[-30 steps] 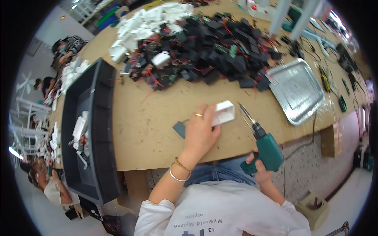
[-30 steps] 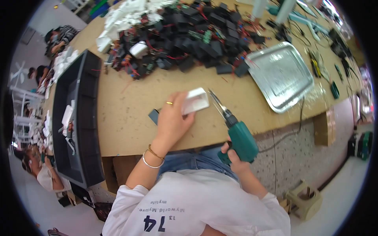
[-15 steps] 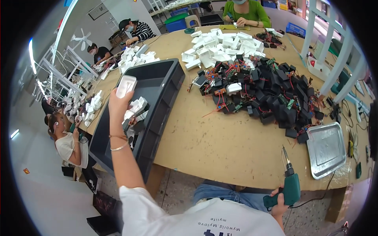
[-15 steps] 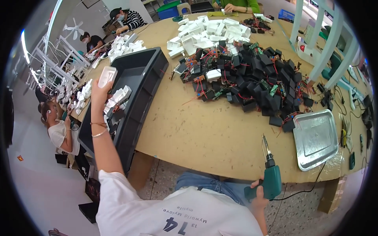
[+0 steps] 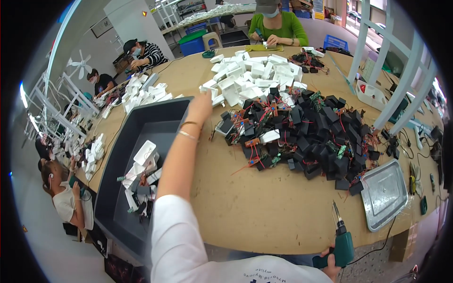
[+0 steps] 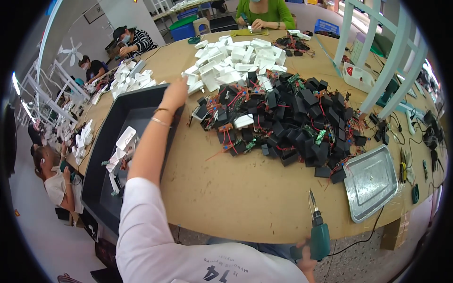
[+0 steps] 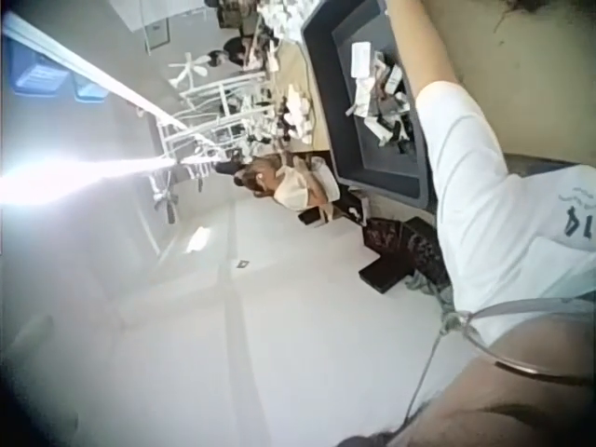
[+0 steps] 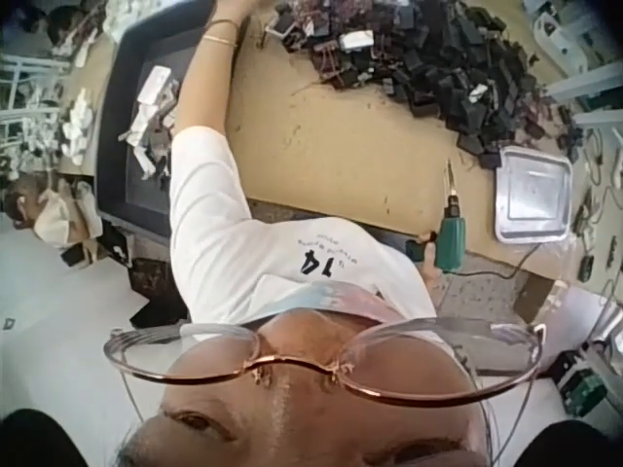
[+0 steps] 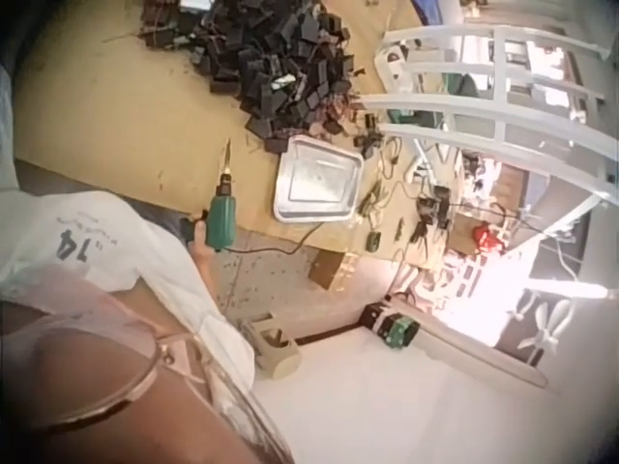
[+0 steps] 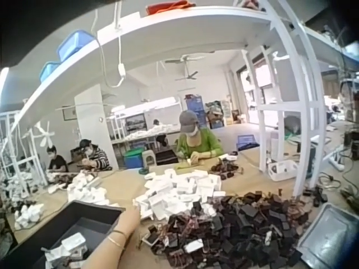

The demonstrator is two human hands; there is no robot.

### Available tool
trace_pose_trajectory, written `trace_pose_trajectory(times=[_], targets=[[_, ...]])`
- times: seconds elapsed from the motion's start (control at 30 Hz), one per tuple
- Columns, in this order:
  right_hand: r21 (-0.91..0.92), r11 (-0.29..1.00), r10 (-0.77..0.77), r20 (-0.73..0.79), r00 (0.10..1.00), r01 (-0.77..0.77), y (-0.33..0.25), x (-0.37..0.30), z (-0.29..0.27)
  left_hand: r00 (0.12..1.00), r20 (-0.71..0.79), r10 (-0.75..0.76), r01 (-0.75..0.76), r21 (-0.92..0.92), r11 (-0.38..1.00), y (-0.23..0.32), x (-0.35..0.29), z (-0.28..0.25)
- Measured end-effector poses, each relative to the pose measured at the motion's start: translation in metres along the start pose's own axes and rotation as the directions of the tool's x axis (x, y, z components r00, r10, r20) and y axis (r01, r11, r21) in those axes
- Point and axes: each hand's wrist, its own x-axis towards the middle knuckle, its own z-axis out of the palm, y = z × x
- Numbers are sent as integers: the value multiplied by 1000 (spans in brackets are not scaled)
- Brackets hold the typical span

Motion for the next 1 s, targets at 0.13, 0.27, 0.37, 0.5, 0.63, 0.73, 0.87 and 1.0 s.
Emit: trace_pose_trajectory(times=[0.13, 0.27, 0.37, 0.5, 0.63, 0.73, 0.87, 1.0], targets=[[-33, 996, 77, -45, 996, -79, 20, -6, -6, 970, 73, -231, 237, -94, 967, -9, 35, 96], [39, 999, -9, -78, 997, 12, 34, -7, -7, 955, 249, -158, 143, 78, 987, 15, 30, 67], [36, 999, -12, -66, 998, 14, 1, 5, 11, 999, -51, 8, -2, 109, 994, 5, 8, 55], [44, 999, -3, 5, 1000, 2, 11, 6, 8, 952, -292, -88, -31, -380, 924, -18, 11, 50], [7, 989, -147, -4, 989, 147, 15, 8, 2, 909, -374, -184, -151, -708, 690, 80, -48, -42], [140, 984, -106, -30, 994, 109, 0, 9, 5, 932, -362, 12, -293, -735, 612, 164, -123, -68], [230, 970, -92, 51, 994, 78, -11, 15, 10, 889, -205, 409, -447, -580, 681, 211, -232, -37], [159, 985, -78, 21, 997, 74, -7, 19, 5, 849, -84, 521, -483, -522, 703, 231, -274, -23]])
